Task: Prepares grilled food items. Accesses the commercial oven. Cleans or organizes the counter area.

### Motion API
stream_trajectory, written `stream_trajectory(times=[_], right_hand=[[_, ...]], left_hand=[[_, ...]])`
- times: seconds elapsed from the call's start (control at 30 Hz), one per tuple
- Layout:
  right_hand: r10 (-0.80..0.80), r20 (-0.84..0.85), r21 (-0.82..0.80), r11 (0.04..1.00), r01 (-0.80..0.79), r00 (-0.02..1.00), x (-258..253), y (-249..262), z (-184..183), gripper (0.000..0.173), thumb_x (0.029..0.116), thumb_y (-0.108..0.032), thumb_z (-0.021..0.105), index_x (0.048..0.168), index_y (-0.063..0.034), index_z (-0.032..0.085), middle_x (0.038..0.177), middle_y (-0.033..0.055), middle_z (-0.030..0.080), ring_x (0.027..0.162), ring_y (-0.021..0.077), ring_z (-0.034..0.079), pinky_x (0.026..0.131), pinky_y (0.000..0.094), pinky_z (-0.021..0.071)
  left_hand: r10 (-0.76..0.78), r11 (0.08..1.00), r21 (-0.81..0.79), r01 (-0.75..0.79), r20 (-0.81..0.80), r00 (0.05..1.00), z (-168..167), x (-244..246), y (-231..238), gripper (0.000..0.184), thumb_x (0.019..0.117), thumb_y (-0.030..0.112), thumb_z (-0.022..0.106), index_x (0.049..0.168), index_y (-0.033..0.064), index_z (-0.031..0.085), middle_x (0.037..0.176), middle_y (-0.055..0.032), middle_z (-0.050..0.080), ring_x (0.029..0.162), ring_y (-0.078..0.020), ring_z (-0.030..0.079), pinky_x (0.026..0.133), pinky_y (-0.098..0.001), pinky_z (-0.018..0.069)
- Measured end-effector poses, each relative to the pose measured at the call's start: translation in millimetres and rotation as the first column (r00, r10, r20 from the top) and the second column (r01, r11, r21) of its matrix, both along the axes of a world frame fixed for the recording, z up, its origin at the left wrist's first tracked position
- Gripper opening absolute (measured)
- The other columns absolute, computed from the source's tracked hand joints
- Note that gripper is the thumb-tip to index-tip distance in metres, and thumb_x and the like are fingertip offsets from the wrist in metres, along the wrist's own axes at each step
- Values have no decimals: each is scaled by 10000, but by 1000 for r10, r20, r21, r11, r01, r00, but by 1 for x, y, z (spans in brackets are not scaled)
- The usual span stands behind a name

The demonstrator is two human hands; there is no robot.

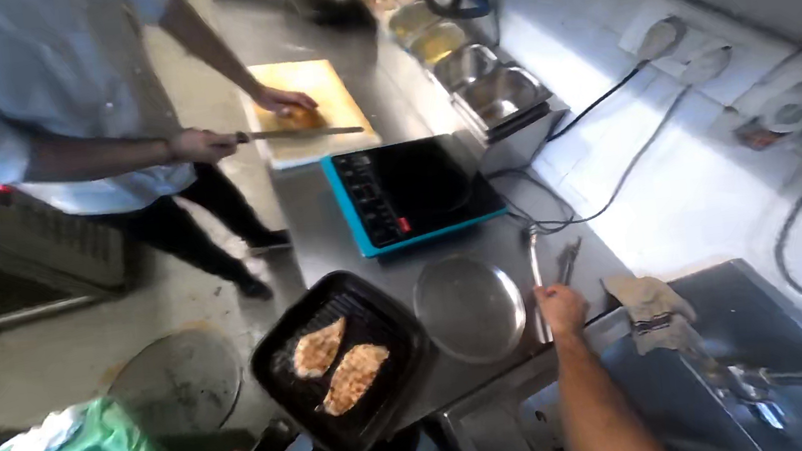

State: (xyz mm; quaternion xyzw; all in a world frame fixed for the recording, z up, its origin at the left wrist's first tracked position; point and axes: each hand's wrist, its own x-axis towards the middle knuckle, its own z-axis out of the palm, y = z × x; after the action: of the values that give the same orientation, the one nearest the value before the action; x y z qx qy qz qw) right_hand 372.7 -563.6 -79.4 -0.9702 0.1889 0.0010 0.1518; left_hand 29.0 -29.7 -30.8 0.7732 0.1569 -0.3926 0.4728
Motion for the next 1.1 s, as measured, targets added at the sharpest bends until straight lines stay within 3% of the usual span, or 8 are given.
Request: stream_trajectory(times=[0.1,0.2,0.3,0.43,0.53,0.63,0.9,1.1], right_hand=[[-9,19,129,992,7,1000,-11,-5,12,369,962,-302,707,1081,47,710,1075,319,683,1044,499,648,893,696,477],[-41,118,248,969,10,992,-45,-9,35,472,915,-239,766,1251,62,632,1172,346,638,1089,504,619,932,683,469],[205,204,260,931,-255,957,-95,8,61,604,904,-132,776,1416,53,514,1273,323,632,1123,453,655,956,599,526],[762,245,16,615,-788,600,-130,32,72,575,858,-231,720,1363,27,626,1234,231,702,1065,419,707,892,596,567],[920,201,-133,365,-922,336,-134,48,79,436,934,-303,618,1290,-66,706,1285,104,712,1121,308,709,911,490,591],[963,147,-219,256,-942,228,-137,64,91,382,964,-252,560,1287,-117,712,1288,58,714,1119,259,709,885,459,593],[968,148,-362,244,-900,203,-147,95,77,323,986,-190,548,1235,-134,746,1214,50,743,1027,261,731,826,433,596],[914,285,-291,370,-883,289,-160,96,63,317,991,-227,543,1188,-128,771,1156,42,765,965,239,746,763,394,612]], left_hand=[[4,999,-45,-5,-12,1000,-5,-7,4,385,1022,291,625,1319,59,544,899,-120,638,656,-210,631,627,-407,567],[26,998,-57,-27,-30,999,5,-6,4,405,1026,334,610,1342,89,545,905,-109,643,662,-208,628,635,-409,567],[43,996,-72,-47,-52,998,12,-4,3,382,1032,325,612,1321,84,545,853,-87,631,617,-184,616,601,-371,561],[81,989,-118,-90,-79,994,27,1,-3,325,1040,302,603,1271,80,552,807,-59,610,570,-141,587,556,-315,538],[89,985,-138,-99,-77,993,34,7,-6,312,1039,311,601,1254,88,563,788,-49,609,557,-133,583,542,-305,535],[74,985,-147,-85,-78,994,38,12,-7,303,1044,323,592,1240,94,559,781,-44,604,555,-131,583,544,-302,537],[36,988,-144,-47,-83,996,48,17,-8,336,1049,342,580,1272,94,535,794,-58,602,561,-147,588,554,-319,544],[35,989,-139,-48,-93,995,44,16,-8,328,1048,336,584,1268,98,537,788,-54,601,558,-149,588,552,-319,544]])
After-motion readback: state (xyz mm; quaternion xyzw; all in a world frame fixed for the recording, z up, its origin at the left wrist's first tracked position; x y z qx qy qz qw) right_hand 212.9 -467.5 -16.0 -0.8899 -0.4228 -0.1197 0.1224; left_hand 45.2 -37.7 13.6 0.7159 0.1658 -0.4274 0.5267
